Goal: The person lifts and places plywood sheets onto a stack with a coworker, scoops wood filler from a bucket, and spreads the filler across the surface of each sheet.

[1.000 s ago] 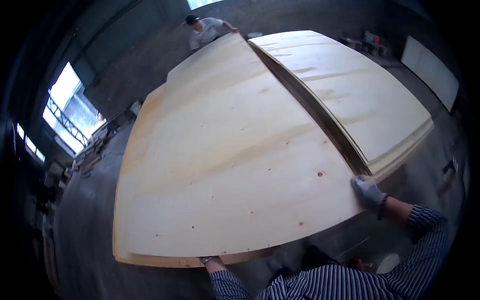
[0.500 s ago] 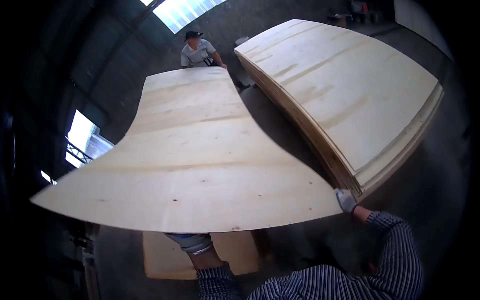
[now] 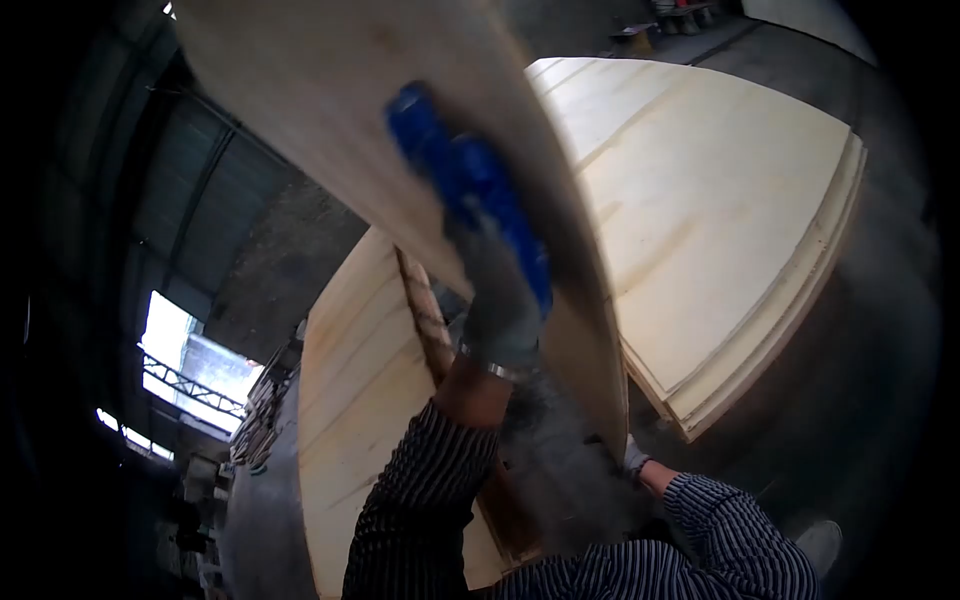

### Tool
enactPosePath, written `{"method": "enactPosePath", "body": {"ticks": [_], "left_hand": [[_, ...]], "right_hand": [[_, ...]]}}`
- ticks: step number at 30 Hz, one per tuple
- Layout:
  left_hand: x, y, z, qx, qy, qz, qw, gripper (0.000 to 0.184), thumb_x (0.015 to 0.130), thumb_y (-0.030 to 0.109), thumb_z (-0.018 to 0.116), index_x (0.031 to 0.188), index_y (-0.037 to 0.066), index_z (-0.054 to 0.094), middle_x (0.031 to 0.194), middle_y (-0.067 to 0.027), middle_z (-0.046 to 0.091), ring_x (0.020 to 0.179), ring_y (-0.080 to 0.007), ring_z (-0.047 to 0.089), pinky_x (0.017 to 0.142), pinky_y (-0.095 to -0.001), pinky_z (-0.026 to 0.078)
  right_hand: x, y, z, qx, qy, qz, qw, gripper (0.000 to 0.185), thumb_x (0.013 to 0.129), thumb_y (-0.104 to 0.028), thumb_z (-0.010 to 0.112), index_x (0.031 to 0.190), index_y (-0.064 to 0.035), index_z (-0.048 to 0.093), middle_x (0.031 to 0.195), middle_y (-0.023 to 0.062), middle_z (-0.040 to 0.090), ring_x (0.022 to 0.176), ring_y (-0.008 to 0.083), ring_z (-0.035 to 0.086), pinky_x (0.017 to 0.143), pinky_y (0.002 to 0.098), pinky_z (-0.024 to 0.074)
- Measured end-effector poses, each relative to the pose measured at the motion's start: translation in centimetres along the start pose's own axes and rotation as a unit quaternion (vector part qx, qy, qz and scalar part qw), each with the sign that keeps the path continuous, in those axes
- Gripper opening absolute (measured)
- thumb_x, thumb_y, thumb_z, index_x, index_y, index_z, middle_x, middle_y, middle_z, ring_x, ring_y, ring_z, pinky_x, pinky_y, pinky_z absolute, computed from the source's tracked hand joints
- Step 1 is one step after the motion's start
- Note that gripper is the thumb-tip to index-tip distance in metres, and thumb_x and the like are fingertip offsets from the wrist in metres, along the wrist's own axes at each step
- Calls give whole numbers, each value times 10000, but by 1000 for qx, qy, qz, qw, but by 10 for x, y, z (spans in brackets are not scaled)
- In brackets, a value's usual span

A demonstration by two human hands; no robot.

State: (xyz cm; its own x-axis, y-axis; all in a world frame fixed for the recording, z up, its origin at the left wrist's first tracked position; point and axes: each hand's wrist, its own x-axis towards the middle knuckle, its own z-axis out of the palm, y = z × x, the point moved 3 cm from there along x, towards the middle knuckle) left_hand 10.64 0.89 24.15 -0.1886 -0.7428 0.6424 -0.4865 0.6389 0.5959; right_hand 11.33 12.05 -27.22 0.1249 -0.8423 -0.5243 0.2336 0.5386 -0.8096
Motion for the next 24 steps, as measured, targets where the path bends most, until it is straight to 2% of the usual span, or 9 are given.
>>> {"method": "enactPosePath", "body": {"ticks": [1, 3, 4, 5, 9, 10, 15, 19, 24], "left_hand": [[7, 41, -4, -192, -19, -57, 980, 501, 1036, 215, 439, 1427, -92, 375, 1466, -330, 394, 1366, -447, 380, 1159, -456, 275], [30, 17, 43, -218, -115, 42, 968, 512, 996, 109, 470, 1470, -47, 356, 1517, -301, 345, 1423, -425, 319, 1191, -451, 231], [27, 12, 57, -228, -121, 44, 965, 512, 996, 109, 470, 1470, -47, 356, 1517, -301, 345, 1423, -425, 319, 1191, -451, 231], [22, 14, 71, -196, -128, 122, 965, 540, 975, 69, 478, 1492, -12, 345, 1551, -273, 304, 1452, -410, 271, 1204, -445, 205], [-35, -32, 123, -231, -171, 241, 927, 622, 946, 5, 488, 1540, 82, 320, 1622, -196, 203, 1505, -374, 166, 1222, -425, 161], [-52, -49, 127, -315, -288, 118, 897, 647, 928, -47, 497, 1540, 72, 325, 1650, -145, 161, 1527, -246, 142, 1183, -327, 238], [-86, -112, 108, -308, -427, -5, 850, 526, 967, 31, 555, 1477, 28, 426, 1543, -154, 409, 1439, -254, 364, 1166, -350, 295], [-107, -161, 41, -373, -322, -215, 843, 438, 1015, 105, 527, 1435, -6, 472, 1464, -93, 492, 1341, -171, 453, 1119, -303, 359], [-152, -277, -50, -338, -204, -296, 870, 443, 1044, 148, 477, 1470, 35, 431, 1471, -75, 484, 1351, -206, 456, 1111, -331, 375]], "right_hand": [[29, 24, -3, 0, -26, -123, 992, 408, 1003, -375, 467, 1213, -93, 673, 784, 42, 674, 537, 143, 580, 447, 298, 446], [28, 19, -12, -5, -38, -248, 968, 425, 1004, -375, 472, 1260, -78, 633, 776, 38, 673, 520, 156, 590, 436, 304, 450], [12, -1, 0, 280, -140, -105, 944, 452, 1005, -388, 473, 1284, -54, 593, 765, 32, 667, 513, 169, 599, 454, 317, 471], [-5, -23, 14, 537, -229, 43, 810, 485, 1006, -400, 475, 1308, -29, 554, 754, 26, 661, 505, 182, 607, 472, 330, 492], [-10, -51, 9, 516, -233, -6, 824, 533, 1025, -387, 437, 1370, 19, 461, 666, 0, 582, 471, 143, 558, 478, 320, 464], [-22, -68, 13, 539, -232, 19, 810, 535, 1039, -344, 414, 1436, 14, 385, 660, -1, 547, 466, 131, 523, 464, 311, 423], [-28, -103, 43, 577, -430, 14, 694, 365, 1039, -253, 390, 1311, -21, 466, 750, 5, 549, 526, 130, 513, 539, 317, 406], [-54, -154, 70, 642, -427, 39, 636, 389, 1049, -219, 384, 1374, -10, 436, 714, -2, 507, 514, 104, 467, 532, 271, 400], [-51, -131, 37, 615, -325, 8, 719, 499, 1085, -325, 352, 1422, 38, 413, 759, 13, 659, 543, 116, 592, 530, 264, 448]]}}
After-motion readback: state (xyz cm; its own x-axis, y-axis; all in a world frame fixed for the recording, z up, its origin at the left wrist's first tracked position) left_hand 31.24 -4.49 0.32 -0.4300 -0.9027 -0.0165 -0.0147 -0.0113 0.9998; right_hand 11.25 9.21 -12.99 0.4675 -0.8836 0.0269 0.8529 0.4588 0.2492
